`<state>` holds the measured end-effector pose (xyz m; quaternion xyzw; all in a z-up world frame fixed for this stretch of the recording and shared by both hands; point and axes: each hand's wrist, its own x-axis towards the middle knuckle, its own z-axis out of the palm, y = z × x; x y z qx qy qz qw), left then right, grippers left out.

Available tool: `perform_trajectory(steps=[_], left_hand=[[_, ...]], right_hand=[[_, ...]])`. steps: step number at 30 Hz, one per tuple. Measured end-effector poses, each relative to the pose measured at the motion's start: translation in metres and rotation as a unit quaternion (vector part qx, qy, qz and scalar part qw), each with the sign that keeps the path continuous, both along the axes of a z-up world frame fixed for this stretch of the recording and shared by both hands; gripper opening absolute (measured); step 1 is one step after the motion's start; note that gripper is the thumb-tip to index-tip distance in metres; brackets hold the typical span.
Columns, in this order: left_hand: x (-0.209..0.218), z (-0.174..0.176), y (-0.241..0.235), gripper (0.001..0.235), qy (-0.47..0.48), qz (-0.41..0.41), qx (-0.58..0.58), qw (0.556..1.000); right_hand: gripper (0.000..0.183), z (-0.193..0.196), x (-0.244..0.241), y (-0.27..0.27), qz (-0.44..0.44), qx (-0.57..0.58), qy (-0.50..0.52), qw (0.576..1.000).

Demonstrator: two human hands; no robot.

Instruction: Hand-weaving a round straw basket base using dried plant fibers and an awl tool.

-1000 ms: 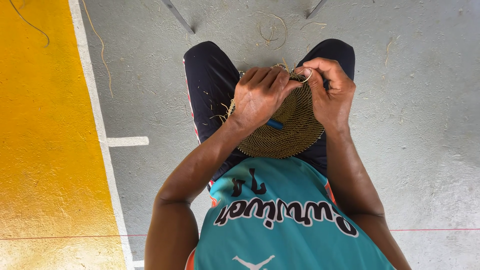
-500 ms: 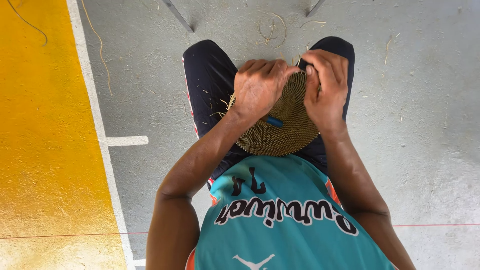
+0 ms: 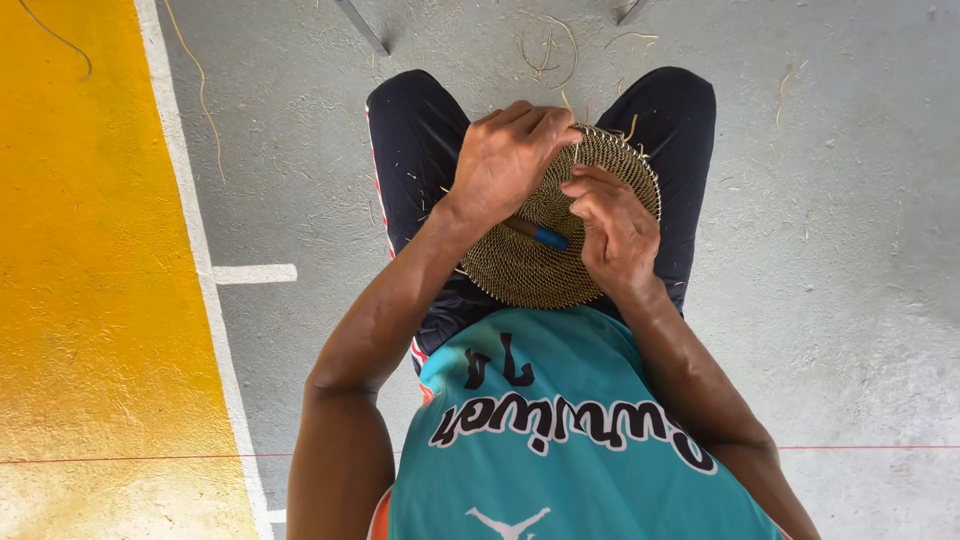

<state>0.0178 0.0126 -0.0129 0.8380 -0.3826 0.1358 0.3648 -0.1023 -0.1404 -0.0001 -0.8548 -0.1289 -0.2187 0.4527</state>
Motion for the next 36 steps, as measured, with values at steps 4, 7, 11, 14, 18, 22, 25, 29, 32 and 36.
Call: perform_trajectory(steps=[4,7,11,14,18,22,25,29,32,36], left_hand=[[-0.006,-0.004,0.007,0.022,-0.053,-0.025,0.048,0.997],[-0.014,0.000,0.007,0.022,-0.062,-0.005,0.075,0.995],[-0.017,0.014,0.003,0.018,-0.068,0.013,0.060,0.996],[-0.023,0.018,0.000,0.019,-0.055,0.023,0.053,0.997],[-0.026,0.014,-0.006,0.027,-0.053,0.046,0.032,0.997],[-0.029,0.012,-0.006,0.025,-0.056,0.054,0.031,0.996],[-0.028,0.009,-0.009,0.023,-0.055,0.045,0.026,0.997],[-0.030,0.012,-0.008,0.032,-0.043,0.047,0.017,0.998],[-0.031,0.009,-0.007,0.042,-0.043,0.050,0.005,0.998],[-0.032,0.005,-0.006,0.045,-0.030,0.049,0.005,0.998]], right_hand=[[0.022,0.001,-0.001,0.006,0.001,0.001,-0.022,1.000],[0.021,0.016,-0.005,0.009,-0.012,-0.004,0.028,1.000],[0.018,0.046,0.008,-0.008,-0.001,0.063,0.061,0.996],[0.007,0.050,0.030,-0.017,-0.016,0.144,0.077,0.986],[0.017,0.043,0.058,-0.018,-0.007,0.284,0.073,0.956],[0.008,0.045,0.048,-0.012,-0.039,0.078,0.094,0.992],[0.014,0.062,0.053,-0.004,-0.058,-0.098,0.019,0.993],[0.013,0.037,0.045,-0.013,-0.078,0.059,0.097,0.990],[0.013,0.023,0.042,-0.017,-0.077,0.142,0.129,0.978],[0.010,0.023,0.042,-0.017,-0.085,0.127,0.126,0.980]])
